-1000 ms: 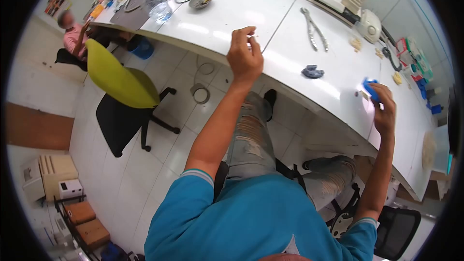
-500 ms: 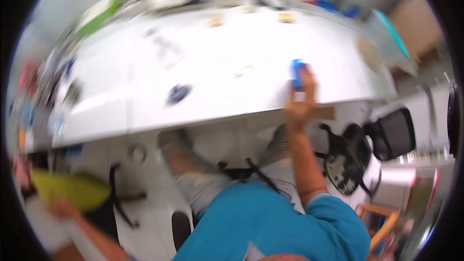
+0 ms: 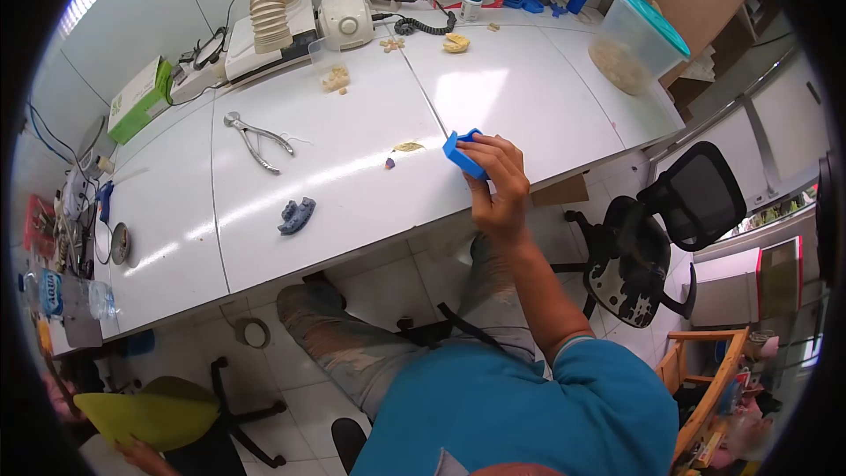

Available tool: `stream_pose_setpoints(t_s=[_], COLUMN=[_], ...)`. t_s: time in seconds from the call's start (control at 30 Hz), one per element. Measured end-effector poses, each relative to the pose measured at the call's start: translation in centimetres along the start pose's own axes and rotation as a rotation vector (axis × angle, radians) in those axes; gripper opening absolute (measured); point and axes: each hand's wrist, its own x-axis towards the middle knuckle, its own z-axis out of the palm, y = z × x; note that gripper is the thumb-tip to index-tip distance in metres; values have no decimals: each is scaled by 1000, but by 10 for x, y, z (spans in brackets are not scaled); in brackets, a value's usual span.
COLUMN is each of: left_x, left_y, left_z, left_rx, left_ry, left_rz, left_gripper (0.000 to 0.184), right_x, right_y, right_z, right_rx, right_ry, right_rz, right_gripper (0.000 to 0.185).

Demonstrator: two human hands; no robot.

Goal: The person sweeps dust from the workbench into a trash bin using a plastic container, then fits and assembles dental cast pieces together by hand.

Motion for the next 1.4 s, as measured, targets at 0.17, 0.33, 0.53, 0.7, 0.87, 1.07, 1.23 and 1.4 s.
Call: stream_pose_setpoints(t_s=[0.17,0.33,0.53,0.7,0.87,1.07,1.23,1.4], left_x=[-10,5,-5,-28,-59,-73,-98,-118], left_y=[12,-3,-7,4,17,-42,-82,-79], left_z=[1,16,-13,-60,-128,-143,-147,-150], left_rx=[-147,15,6,4,-126,-195,-142,-116], left_ry=[-23,-28,115,194,96,-26,45,-83], left_rz=[-147,-215,-57,-30,-160,-287,-232,-258], left_gripper=[68,64,69,79,88,103,84,80], right_x=[18,34,31,35,42,67,115,137], right_y=[-2,-10,-6,-12,-13,-15,-10,-5], right_z=[-24,-25,-12,7,22,10,31,76], right_rx=[-45,-85,-42,25,-31,54,92,294], right_ry=[-328,-507,-553,-551,-574,-528,-657,-1055], right_rz=[-163,-216,-247,-208,-219,-104,-450,-509], right_gripper=[30,30,29,33,36,35,35,33])
